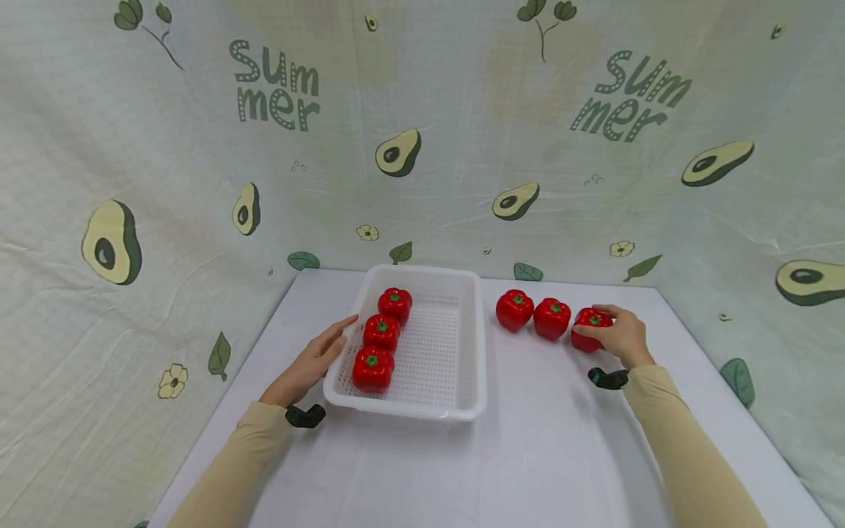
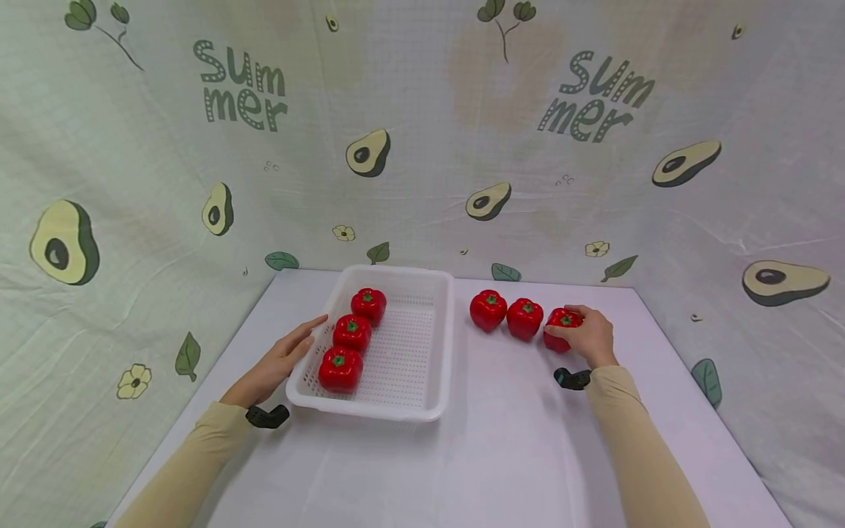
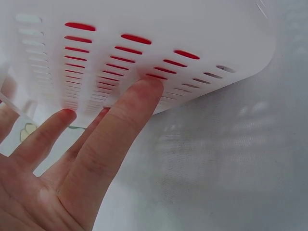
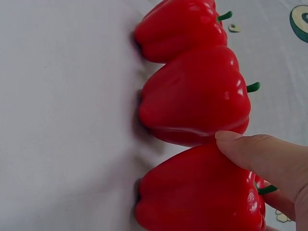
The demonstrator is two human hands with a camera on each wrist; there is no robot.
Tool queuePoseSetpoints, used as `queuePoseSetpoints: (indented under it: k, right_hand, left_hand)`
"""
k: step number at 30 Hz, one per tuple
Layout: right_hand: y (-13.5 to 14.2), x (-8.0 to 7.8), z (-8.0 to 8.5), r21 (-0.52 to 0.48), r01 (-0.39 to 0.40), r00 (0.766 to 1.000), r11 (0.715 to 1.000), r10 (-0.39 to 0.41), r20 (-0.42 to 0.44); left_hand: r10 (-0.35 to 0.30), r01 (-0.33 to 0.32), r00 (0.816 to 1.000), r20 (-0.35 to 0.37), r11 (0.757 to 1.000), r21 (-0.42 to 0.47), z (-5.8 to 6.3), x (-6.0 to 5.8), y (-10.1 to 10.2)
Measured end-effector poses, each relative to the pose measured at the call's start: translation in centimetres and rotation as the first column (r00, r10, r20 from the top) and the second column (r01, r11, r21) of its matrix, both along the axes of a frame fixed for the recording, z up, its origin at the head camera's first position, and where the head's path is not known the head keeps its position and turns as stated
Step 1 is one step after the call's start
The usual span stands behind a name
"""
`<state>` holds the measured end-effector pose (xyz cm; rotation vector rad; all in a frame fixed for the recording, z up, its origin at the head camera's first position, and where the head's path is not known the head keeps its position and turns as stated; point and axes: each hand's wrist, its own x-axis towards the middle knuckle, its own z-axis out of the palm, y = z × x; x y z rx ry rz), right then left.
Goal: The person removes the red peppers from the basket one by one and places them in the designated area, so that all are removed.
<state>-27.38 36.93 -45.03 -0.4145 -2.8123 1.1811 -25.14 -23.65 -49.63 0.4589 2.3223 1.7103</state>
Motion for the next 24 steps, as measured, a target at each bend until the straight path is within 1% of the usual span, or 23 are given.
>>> queuePoseSetpoints:
  k: [9,17,24]
  right_hand:
    - [-0.46,0.39,0.61,-0.009,0.001,1.000,1.000,-0.001,-0.001]
    - [-0.26,0.36,0.38,-0.006,0.002,1.000,1.000,-0.002,0.002]
    - [-0.08,0.32,0.27,-0.004,-0.011,1.000,1.000,0.011,-0.012]
  left_hand:
    - [0.003,-0.003,1.000,0.005,1.000,0.002,0.00,0.02,0.00]
    - [0.003,-0.003,1.000,-0.002,1.000,0.003,0.05,0.09,0.04]
    - [-0.001,0.001,1.000,-0.005,1.000,0.006,0.18,0.11,0.15]
